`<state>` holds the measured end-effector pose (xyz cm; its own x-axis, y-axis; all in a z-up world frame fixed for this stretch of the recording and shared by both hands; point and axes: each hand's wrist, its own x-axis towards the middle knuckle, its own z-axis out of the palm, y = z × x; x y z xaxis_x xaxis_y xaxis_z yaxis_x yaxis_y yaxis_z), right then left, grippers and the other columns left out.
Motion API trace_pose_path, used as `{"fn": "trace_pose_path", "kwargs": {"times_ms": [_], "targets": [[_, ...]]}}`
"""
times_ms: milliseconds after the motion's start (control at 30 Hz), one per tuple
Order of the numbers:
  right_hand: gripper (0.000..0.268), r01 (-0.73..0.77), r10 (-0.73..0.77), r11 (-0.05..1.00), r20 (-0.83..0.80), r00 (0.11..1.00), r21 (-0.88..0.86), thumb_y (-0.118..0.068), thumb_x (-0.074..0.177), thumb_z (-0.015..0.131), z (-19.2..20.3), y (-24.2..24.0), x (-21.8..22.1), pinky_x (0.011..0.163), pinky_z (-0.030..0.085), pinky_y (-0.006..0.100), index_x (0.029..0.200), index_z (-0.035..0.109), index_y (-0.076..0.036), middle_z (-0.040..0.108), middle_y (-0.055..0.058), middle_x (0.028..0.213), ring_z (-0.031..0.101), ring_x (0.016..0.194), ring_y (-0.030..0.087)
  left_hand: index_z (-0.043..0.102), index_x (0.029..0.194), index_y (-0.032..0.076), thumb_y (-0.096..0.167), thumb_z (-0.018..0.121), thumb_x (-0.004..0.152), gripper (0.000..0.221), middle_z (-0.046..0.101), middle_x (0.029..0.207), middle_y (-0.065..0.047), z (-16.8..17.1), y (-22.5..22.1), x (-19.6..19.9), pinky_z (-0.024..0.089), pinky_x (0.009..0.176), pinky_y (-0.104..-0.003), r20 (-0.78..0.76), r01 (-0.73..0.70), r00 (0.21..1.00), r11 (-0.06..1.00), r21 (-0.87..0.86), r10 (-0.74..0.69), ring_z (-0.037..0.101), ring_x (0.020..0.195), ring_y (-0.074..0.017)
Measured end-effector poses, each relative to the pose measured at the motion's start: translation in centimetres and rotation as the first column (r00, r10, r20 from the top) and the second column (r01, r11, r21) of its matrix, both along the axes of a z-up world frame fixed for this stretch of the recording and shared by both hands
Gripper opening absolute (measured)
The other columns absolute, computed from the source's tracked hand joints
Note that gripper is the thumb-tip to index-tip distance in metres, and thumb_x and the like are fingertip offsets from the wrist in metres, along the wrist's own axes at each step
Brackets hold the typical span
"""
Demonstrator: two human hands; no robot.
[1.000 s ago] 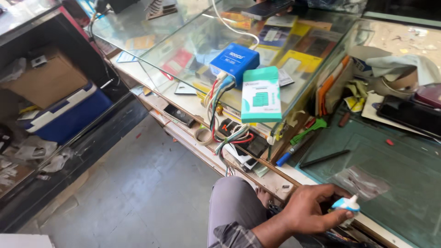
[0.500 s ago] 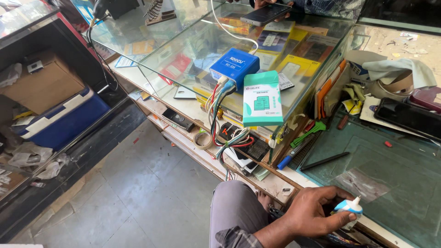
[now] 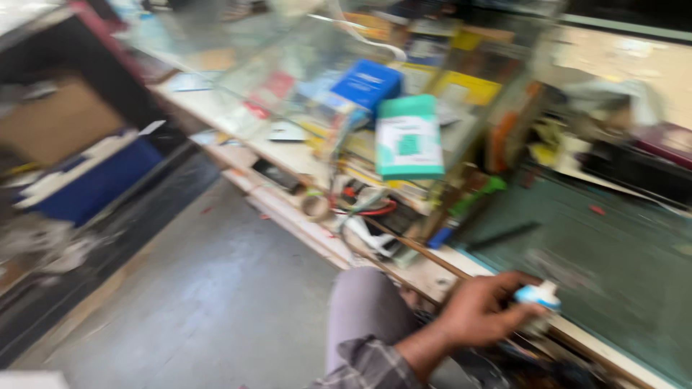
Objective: The person operates a smartphone briefly, then disassembles a feature phone using a screwdriver. They remove the back cover and battery, then insert a new battery from a box. The person handles a tube of adhesive and a cloth, wiping the work surface.
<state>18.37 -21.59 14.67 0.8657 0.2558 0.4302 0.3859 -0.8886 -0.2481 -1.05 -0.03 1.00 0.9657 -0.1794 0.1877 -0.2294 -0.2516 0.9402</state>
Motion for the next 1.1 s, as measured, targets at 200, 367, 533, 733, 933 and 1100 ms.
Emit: {"fn": "trace_pose_path", "kwargs": {"times_ms": [200,367,533,733,933,1100], "targets": [[0.022,0.095,-0.067,0.896,-0.081,0.995,0.434,-0.004,0.091,0.078,1.6,-9.7,-10.5,0.07,0.055,0.028,0.113,0.073,-0.004,0.074,0.008,0.096,0.068,0.08,0.012,0.063,0.136,0.005,0.023,0.07,0.102,0.039,0.075,0.109,-0.009,-1.1,-1.0,-0.2,0.058,0.077,-0.034,0.009,0.172,0.985,0.978,-0.116,-0.172,0.069,0.09,-0.0137],[0.019,-0.04,0.357,0.431,-0.13,0.925,0.901,-0.003,0.093,0.074,-8.6,-8.4,-16.3,0.076,0.066,0.034,0.111,0.069,-0.004,0.074,0.01,0.105,0.074,0.089,0.018,0.065,0.126,0.0,0.01,0.067,0.096,0.032,0.076,0.107,-0.012,0.5,-2.0,-0.8,0.054,0.085,-0.03,0.054,0.225,0.974,0.958,-0.18,-0.219,0.067,0.098,-0.0141],[0.016,0.161,0.521,0.148,-0.216,0.826,0.976,-0.008,0.094,0.07,-13.0,-4.9,-19.8,0.078,0.066,0.034,0.109,0.07,-0.003,0.077,0.012,0.106,0.077,0.096,0.022,0.068,0.123,0.0,0.007,0.068,0.09,0.034,0.078,0.101,-0.012,1.5,-1.7,-1.1,0.057,0.083,-0.029,-0.014,0.262,0.963,0.95,-0.172,-0.269,0.07,0.092,-0.0136],[0.017,0.18,0.59,0.098,-0.203,0.781,0.979,-0.009,0.097,0.071,-13.8,-3.8,-21.1,0.086,0.065,0.035,0.112,0.07,-0.001,0.075,0.011,0.104,0.076,0.1,0.022,0.067,0.127,-0.003,0.005,0.068,0.091,0.037,0.079,0.11,-0.015,1.4,-1.7,-1.4,0.056,0.091,-0.031,0.063,0.344,0.939,0.908,-0.241,-0.339,0.073,0.102,-0.0169],[0.019,0.176,0.559,0.129,-0.218,0.8,0.976,-0.01,0.097,0.071,-14.7,-3.7,-21.3,0.085,0.065,0.035,0.113,0.072,0.0,0.076,0.012,0.104,0.076,0.098,0.02,0.07,0.124,-0.002,0.006,0.07,0.087,0.037,0.08,0.102,-0.014,1.4,-1.7,-1.2,0.059,0.084,-0.031,0.052,0.325,0.946,0.931,-0.167,-0.321,0.076,0.093,-0.0184],[0.019,0.168,0.557,0.134,-0.215,0.803,0.977,-0.009,0.097,0.071,-14.3,-3.4,-21.2,0.086,0.066,0.036,0.113,0.072,0.002,0.076,0.012,0.103,0.077,0.098,0.021,0.068,0.125,-0.002,0.008,0.07,0.087,0.04,0.079,0.1,-0.014,1.4,-1.6,-1.2,0.061,0.08,-0.031,0.004,0.324,0.944,0.929,-0.176,-0.329,0.076,0.093,-0.0168]]}}
